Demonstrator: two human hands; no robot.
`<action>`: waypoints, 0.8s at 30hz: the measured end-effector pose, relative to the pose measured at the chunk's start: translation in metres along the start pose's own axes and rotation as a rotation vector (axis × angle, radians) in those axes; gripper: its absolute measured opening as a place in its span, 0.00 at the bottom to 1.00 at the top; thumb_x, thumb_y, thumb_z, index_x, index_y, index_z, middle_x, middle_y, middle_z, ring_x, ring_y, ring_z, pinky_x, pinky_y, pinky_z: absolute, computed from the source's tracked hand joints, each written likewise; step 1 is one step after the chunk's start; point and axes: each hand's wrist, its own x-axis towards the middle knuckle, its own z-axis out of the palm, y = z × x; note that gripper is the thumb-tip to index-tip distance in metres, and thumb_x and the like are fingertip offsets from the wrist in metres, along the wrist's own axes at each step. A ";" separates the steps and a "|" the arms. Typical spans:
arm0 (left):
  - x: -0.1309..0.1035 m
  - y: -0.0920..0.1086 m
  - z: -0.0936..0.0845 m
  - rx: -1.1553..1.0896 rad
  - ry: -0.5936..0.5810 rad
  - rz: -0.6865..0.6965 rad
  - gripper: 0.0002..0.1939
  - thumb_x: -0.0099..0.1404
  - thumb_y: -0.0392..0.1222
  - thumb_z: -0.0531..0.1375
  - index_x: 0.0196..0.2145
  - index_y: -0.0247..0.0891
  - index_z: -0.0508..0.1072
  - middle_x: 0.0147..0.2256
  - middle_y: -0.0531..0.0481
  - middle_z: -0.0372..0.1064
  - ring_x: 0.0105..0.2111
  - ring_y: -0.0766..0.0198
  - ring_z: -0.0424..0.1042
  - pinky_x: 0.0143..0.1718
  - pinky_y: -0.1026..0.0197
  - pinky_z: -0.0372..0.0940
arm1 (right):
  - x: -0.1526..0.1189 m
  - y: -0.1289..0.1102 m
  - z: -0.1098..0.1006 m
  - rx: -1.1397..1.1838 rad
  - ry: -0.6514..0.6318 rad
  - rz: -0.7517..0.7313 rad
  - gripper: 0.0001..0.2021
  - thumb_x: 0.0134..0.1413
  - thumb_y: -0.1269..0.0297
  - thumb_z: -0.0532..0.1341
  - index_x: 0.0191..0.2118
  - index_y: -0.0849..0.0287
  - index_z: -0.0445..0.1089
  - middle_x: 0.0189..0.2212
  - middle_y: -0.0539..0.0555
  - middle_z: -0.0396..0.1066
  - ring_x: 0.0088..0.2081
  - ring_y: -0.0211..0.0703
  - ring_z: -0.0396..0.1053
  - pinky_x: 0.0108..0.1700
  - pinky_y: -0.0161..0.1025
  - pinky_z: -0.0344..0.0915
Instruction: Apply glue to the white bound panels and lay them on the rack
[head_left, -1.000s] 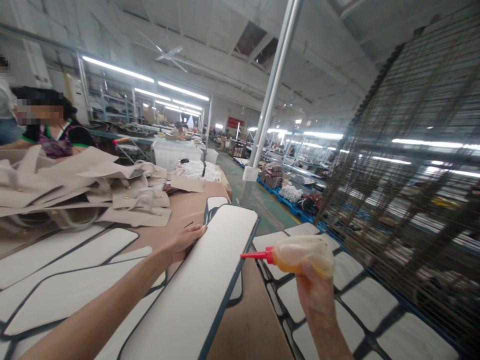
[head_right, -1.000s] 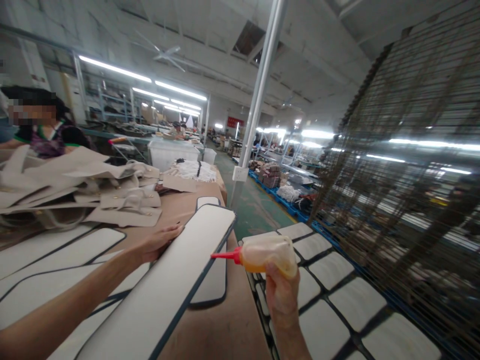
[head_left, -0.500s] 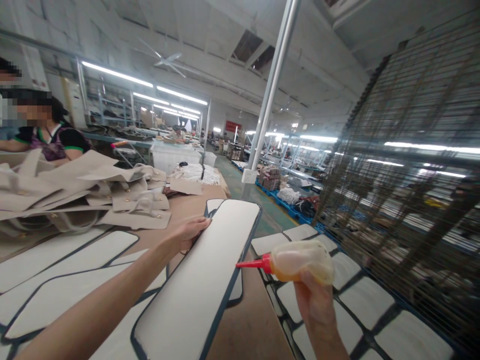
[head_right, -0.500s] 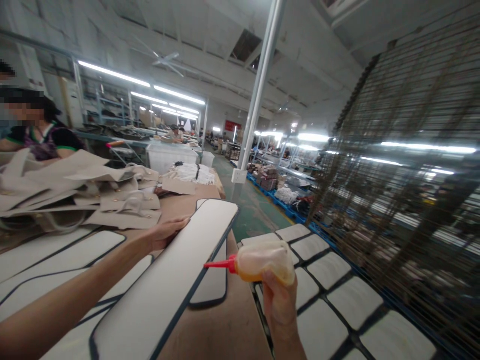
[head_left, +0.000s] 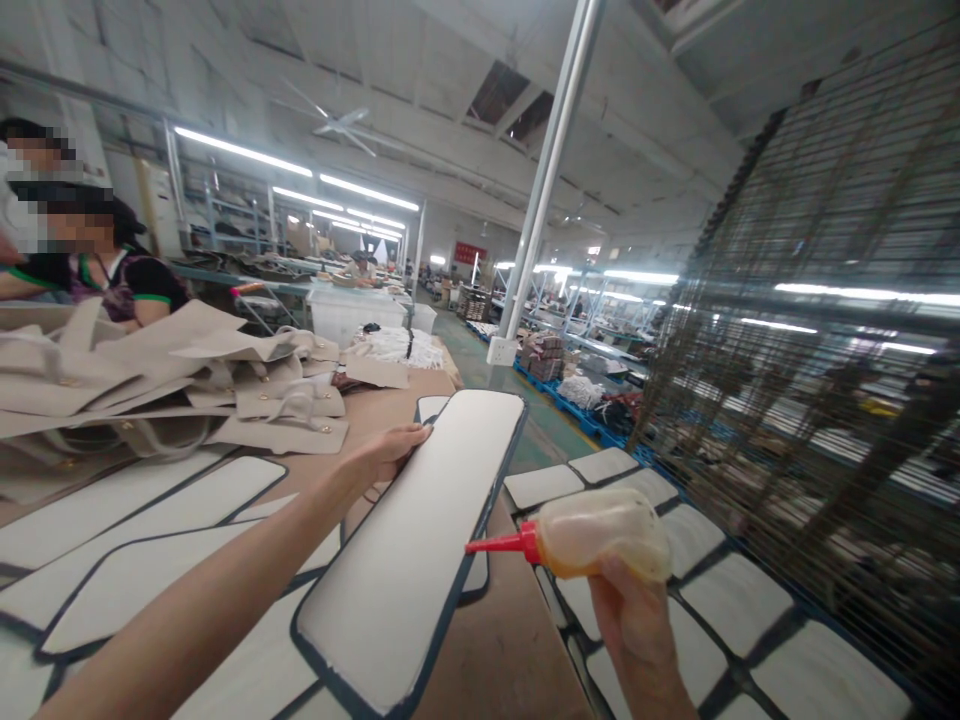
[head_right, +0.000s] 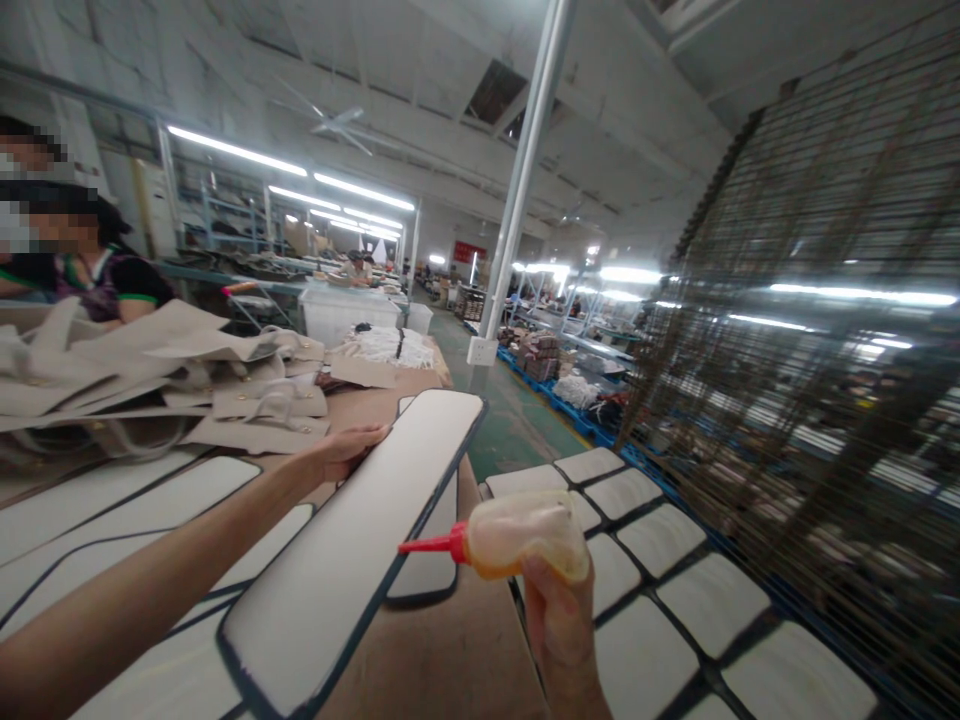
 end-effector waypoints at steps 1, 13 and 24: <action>0.001 0.000 0.000 0.004 -0.003 0.001 0.09 0.56 0.42 0.65 0.32 0.36 0.70 0.23 0.50 0.73 0.22 0.60 0.72 0.26 0.59 0.68 | -0.001 0.000 0.001 0.004 0.003 0.002 0.31 0.31 0.63 0.73 0.48 0.53 0.70 0.28 0.51 0.77 0.30 0.46 0.74 0.36 0.41 0.73; 0.008 0.002 -0.009 -0.025 -0.004 -0.027 0.08 0.57 0.42 0.63 0.30 0.35 0.70 0.22 0.48 0.73 0.22 0.59 0.72 0.27 0.58 0.68 | -0.005 0.008 -0.011 -0.011 -0.133 0.068 0.30 0.35 0.61 0.71 0.50 0.55 0.69 0.35 0.58 0.77 0.36 0.55 0.75 0.40 0.51 0.72; 0.010 0.004 -0.018 -0.052 0.038 -0.020 0.07 0.59 0.41 0.62 0.34 0.35 0.72 0.23 0.49 0.74 0.23 0.59 0.72 0.28 0.59 0.68 | -0.017 0.008 0.001 0.011 -0.020 0.052 0.33 0.30 0.66 0.71 0.50 0.52 0.69 0.36 0.54 0.77 0.32 0.48 0.74 0.34 0.42 0.73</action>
